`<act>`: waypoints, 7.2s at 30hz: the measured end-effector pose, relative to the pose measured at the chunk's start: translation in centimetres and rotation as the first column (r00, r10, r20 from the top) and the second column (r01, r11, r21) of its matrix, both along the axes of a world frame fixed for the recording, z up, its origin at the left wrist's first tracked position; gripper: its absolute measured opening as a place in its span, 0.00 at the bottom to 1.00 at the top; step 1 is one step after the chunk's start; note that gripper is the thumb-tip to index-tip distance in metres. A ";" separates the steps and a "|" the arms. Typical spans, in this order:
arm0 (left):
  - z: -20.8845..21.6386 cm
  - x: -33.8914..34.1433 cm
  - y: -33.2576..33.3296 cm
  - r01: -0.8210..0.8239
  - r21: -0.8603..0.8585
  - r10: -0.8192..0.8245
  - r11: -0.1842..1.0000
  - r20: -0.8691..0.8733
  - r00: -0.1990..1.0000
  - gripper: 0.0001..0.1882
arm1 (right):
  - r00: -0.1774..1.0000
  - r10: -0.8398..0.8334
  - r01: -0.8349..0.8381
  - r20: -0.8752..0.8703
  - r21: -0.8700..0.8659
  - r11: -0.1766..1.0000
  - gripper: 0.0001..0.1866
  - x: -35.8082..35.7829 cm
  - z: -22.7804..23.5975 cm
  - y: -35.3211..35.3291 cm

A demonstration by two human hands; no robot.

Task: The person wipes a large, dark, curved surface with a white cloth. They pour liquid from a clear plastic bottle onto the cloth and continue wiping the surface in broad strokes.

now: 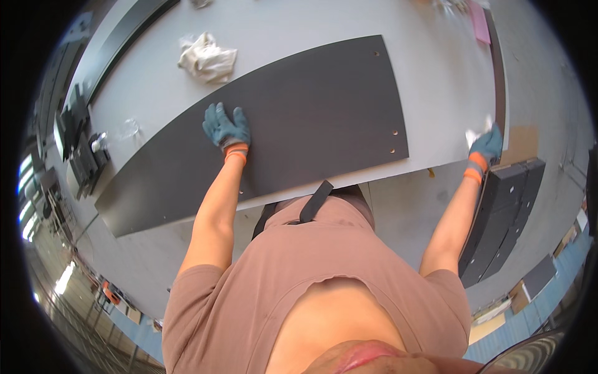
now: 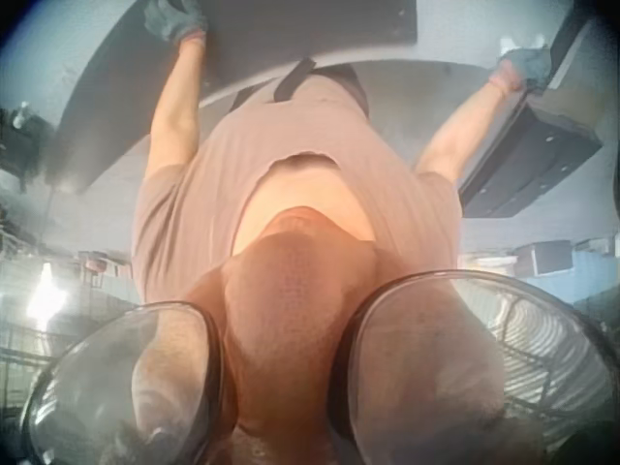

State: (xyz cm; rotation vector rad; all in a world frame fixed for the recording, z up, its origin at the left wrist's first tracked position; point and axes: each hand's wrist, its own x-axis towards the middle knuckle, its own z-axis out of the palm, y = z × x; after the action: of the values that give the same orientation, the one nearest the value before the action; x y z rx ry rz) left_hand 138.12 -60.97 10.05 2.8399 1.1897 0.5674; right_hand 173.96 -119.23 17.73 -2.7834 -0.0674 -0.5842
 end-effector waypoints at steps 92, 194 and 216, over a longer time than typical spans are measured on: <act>10.2 -8.8 -3.2 0.166 -0.968 0.747 0.189 0.251 0.615 0.34 | -0.010 0.996 0.541 -0.091 0.837 0.082 0.30 -36.6 6.6 47.7; 10.7 -8.8 25.4 0.370 -0.609 -0.017 0.701 0.504 0.863 0.32 | 0.471 0.671 -0.805 -0.573 0.034 0.593 0.33 -34.2 0.6 63.2; 3.0 -10.1 26.7 0.165 -0.357 0.135 0.919 0.680 0.720 0.42 | 0.450 0.893 -0.888 -0.004 -0.111 0.447 0.22 -33.2 -6.2 62.3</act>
State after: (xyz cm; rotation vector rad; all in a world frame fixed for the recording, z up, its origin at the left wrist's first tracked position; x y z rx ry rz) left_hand 128.00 -34.25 13.02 1.9759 0.9698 1.1159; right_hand 140.78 -56.93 11.50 -2.2883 -1.5238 -0.3393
